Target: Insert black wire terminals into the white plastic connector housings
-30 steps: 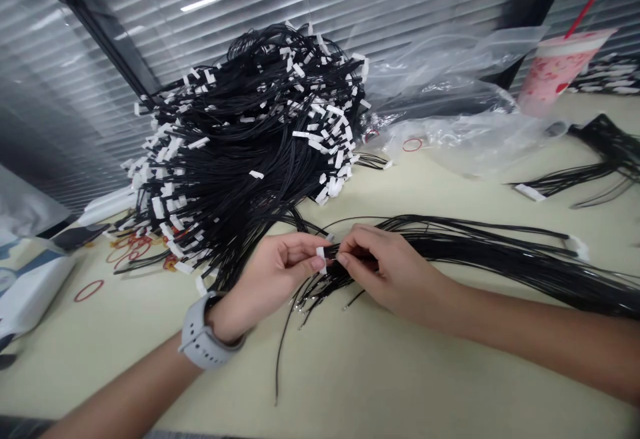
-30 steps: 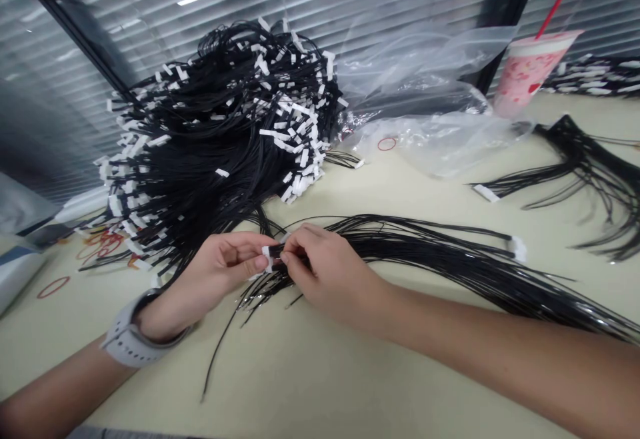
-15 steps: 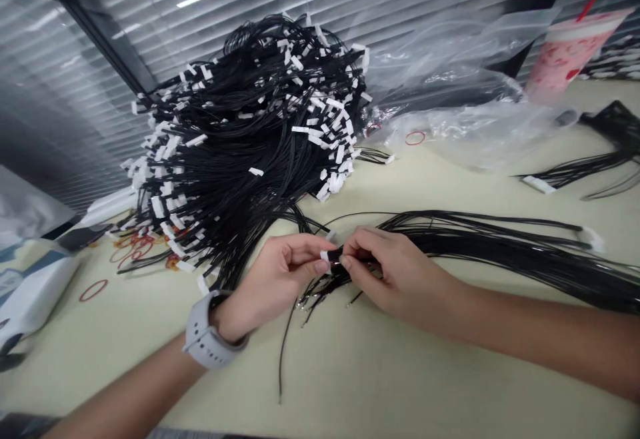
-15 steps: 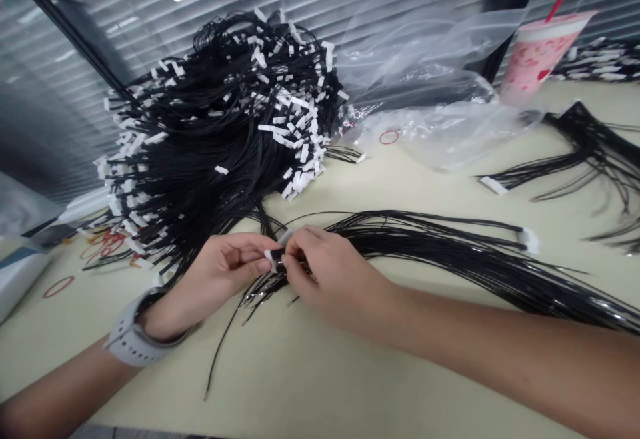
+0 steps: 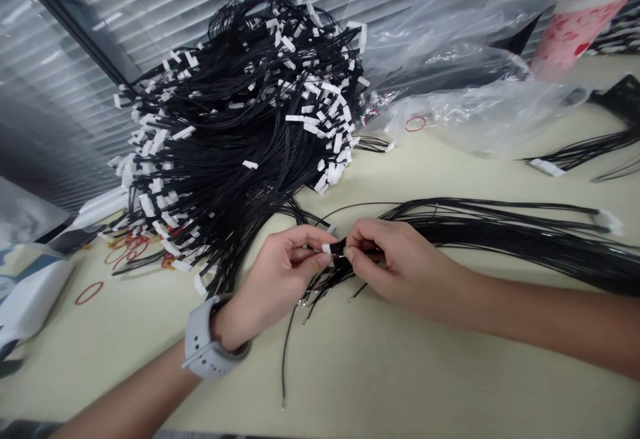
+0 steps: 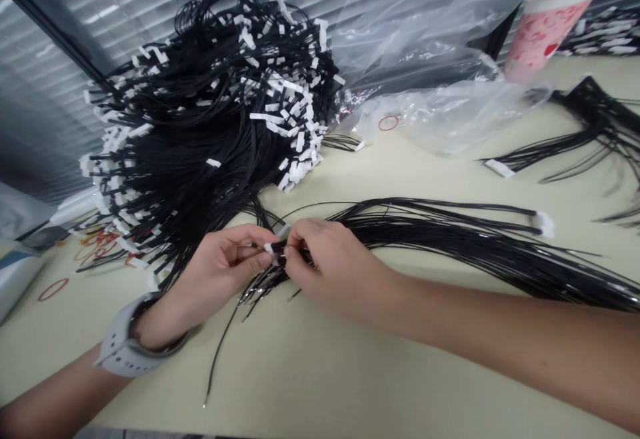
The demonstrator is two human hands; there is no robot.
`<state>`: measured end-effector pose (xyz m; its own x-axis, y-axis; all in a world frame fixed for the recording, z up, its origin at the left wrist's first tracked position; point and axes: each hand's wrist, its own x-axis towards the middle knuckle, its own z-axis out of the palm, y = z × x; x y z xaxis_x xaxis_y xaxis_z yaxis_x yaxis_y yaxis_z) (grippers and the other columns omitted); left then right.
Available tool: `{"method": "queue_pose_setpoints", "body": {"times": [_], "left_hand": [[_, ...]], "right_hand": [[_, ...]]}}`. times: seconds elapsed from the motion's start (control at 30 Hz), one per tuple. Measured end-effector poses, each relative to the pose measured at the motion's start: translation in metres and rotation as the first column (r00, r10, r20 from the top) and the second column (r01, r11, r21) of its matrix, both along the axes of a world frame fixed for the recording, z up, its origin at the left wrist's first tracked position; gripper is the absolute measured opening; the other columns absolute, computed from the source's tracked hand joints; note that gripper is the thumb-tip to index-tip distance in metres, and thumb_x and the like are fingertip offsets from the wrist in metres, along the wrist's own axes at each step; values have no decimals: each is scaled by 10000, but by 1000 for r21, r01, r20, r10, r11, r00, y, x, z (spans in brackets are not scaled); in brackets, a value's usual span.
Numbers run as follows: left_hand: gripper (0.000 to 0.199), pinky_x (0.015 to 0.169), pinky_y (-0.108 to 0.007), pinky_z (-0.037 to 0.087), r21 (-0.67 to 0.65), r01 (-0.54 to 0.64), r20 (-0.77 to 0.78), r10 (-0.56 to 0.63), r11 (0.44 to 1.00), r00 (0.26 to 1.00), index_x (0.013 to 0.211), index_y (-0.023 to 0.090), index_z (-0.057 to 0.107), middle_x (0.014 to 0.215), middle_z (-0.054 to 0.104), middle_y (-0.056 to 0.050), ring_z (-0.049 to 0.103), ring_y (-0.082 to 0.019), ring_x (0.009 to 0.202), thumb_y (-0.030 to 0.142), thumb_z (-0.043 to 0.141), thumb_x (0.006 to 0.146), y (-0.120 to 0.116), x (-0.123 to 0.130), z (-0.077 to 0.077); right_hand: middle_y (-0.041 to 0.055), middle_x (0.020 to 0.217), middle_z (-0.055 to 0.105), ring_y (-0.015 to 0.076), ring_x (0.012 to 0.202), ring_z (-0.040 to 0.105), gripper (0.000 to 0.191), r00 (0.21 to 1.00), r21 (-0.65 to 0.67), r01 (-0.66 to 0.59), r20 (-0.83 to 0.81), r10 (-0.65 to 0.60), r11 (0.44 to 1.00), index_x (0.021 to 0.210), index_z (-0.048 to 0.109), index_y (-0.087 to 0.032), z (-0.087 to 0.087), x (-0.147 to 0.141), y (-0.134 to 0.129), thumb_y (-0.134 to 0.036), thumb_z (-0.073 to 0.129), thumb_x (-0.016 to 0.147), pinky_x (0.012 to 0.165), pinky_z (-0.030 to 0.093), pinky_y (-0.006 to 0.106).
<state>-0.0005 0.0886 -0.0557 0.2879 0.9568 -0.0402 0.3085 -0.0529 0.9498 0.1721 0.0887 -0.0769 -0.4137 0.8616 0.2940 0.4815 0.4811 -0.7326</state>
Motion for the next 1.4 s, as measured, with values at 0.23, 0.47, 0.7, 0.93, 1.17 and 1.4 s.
{"method": "queue_pose_setpoints", "body": {"times": [0.23,0.47,0.7,0.93,1.17,1.4], "left_hand": [[122,543,-149,442,-33,-11,21,11,999,1000,846,125,632,685,622,7,561,-70,598,79,612,734,0,1,1],[134,582,-136,468,-1,-43,35,43,999,998,833,131,651,702,642,9,587,-64,626,65,619,721,-2,0,-4],[139,599,-136,478,-20,-51,62,52,999,997,837,127,656,714,659,2,599,-66,640,73,640,709,-3,1,-6],[151,557,-133,449,-22,-13,72,14,1000,997,860,128,645,667,631,26,557,-49,580,76,637,718,1,1,1],[211,606,-166,441,-110,-42,65,49,993,997,934,131,640,734,638,7,562,-68,639,166,672,728,6,-11,4],[233,637,-189,441,-167,-9,129,31,986,991,942,170,650,768,654,-2,568,-80,679,254,691,729,6,-17,2]], "right_hand": [[-33,582,480,67,449,354,122,1000,43,-5,-1,5,999,693,485,-177,-1,1,1,-177,439,806,489,294,244],[-24,625,485,71,479,360,122,999,101,-49,17,48,994,721,462,-169,-6,-1,3,-162,410,832,493,294,229],[-14,639,484,80,520,391,126,998,151,-68,19,66,986,728,453,-161,-7,-1,3,-153,399,843,507,303,225],[-38,599,486,65,480,371,120,999,102,-27,-39,31,994,711,495,-165,-3,0,2,-160,453,824,487,309,213],[-38,711,570,79,620,517,127,992,88,-80,-92,88,993,927,492,-189,-5,3,5,-146,527,812,552,398,191],[49,786,567,102,709,522,124,1000,570,7,-14,1,821,826,565,-129,-2,5,2,-89,454,864,627,426,215]]}}
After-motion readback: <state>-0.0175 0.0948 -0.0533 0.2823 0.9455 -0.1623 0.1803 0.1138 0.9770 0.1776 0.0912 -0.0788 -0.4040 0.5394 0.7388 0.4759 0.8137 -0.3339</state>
